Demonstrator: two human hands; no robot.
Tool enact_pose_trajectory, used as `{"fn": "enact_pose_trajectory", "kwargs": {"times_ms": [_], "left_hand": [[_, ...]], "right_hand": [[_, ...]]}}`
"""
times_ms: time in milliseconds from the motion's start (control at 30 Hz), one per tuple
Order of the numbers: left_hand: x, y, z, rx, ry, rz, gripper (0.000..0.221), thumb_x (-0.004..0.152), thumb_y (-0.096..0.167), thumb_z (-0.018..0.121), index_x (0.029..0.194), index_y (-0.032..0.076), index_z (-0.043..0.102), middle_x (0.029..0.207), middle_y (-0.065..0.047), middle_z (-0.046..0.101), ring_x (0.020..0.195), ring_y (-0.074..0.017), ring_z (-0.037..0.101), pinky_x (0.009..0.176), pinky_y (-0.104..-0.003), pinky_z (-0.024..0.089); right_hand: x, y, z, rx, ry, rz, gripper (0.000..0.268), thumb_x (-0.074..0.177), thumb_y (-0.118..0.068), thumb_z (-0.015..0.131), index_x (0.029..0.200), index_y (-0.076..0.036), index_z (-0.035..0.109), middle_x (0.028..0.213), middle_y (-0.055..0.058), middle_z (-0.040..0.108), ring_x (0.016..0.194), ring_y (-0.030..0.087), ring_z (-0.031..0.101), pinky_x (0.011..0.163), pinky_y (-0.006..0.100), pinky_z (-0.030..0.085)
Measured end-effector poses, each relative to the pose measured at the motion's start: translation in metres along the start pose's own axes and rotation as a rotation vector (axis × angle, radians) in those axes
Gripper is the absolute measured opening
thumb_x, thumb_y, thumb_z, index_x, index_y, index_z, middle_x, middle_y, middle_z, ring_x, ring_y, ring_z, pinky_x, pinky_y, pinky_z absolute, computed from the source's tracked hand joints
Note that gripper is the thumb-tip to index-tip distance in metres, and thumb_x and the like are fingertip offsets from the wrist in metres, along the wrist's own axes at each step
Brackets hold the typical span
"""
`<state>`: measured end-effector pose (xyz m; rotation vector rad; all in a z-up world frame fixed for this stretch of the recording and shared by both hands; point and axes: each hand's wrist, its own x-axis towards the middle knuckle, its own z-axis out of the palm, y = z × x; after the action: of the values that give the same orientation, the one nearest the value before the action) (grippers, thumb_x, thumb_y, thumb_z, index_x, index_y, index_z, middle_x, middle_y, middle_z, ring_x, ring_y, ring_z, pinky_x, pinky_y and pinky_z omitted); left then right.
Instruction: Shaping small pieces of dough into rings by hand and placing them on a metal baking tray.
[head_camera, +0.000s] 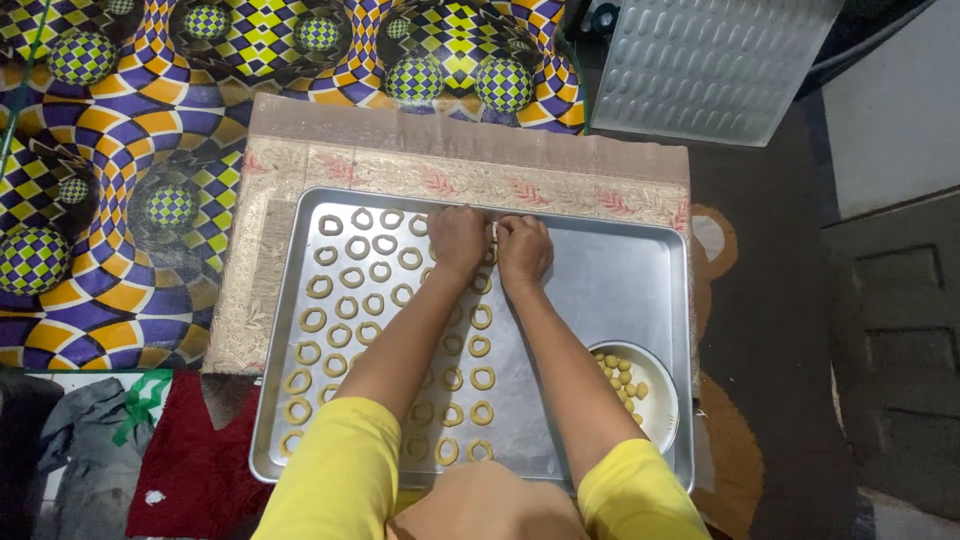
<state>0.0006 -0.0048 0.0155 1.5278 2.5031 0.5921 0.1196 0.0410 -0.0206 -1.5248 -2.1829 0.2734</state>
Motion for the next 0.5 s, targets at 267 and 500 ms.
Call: {"fn": "enact_pose_trajectory", "kwargs": {"times_ms": [267,500], "left_hand": [[0.001,-0.002,0.01,0.067,-0.011,0.011,0.015,0.083,0.033,0.074,0.08,0.02,0.08,0.073,-0.006,0.075,0.079,-0.0299,0.074,0.076,-0.045,0.05],[-0.015,0.003,-0.029,-0.034,0.003,-0.002,0.014,0.088,0.029,0.07,0.096,0.028,0.081,0.081,-0.003,0.077,0.084,-0.0306,0.075,0.083,-0.046,0.048]], "right_hand": [[0.001,0.007,0.021,-0.046,0.078,-0.046,0.015,0.078,-0.026,0.085,0.086,-0.03,0.072,0.079,-0.007,0.064,0.09,0.017,0.064,0.082,0.032,0.055],[0.001,0.018,0.0,0.024,0.083,-0.102,0.012,0.085,-0.024,0.08,0.093,-0.029,0.072,0.082,-0.008,0.07,0.087,0.016,0.067,0.082,0.032,0.055]]}}
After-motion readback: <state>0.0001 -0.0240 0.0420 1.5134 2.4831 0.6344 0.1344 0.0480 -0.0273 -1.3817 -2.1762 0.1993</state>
